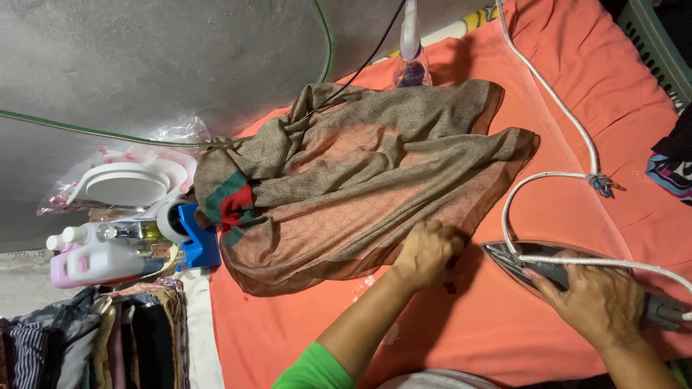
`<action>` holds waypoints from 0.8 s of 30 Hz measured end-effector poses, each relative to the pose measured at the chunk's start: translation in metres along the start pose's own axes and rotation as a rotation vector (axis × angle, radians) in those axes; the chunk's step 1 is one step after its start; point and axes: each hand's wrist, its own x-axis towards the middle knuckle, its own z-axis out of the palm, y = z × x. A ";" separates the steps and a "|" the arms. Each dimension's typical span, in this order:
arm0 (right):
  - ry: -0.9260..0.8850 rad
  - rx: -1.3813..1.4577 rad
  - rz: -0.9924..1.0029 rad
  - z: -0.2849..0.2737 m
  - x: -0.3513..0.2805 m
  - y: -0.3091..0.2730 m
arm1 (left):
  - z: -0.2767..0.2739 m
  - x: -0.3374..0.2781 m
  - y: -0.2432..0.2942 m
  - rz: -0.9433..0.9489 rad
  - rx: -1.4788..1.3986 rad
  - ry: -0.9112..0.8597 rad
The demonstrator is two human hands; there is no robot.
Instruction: The person lays a brown patterned garment on a coral-colored surface, sprays it with water, and irons it using a handheld iron. They repeatedly adjust the fabric and continue ironing different sections throughout the clip.
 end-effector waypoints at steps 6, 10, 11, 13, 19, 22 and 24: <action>0.097 0.143 0.033 0.002 0.034 0.001 | 0.035 -0.058 0.050 0.050 -0.249 0.184; 0.144 0.112 0.095 0.012 0.055 0.000 | 0.048 -0.064 0.101 0.082 -0.468 0.285; 0.161 0.154 0.077 0.013 0.058 -0.001 | 0.034 -0.064 0.107 0.121 -0.594 0.271; 0.180 0.194 0.062 0.010 0.064 -0.008 | 0.025 -0.066 0.108 0.165 -0.719 0.259; 0.033 0.144 -0.008 -0.009 0.083 -0.031 | 0.025 -0.070 0.047 -0.170 -0.576 0.380; 0.004 0.076 0.053 -0.022 0.100 -0.039 | 0.015 -0.073 0.004 -0.415 -0.108 0.503; -0.093 0.062 0.031 -0.034 0.108 -0.047 | -0.009 -0.087 -0.011 -0.529 -0.164 0.531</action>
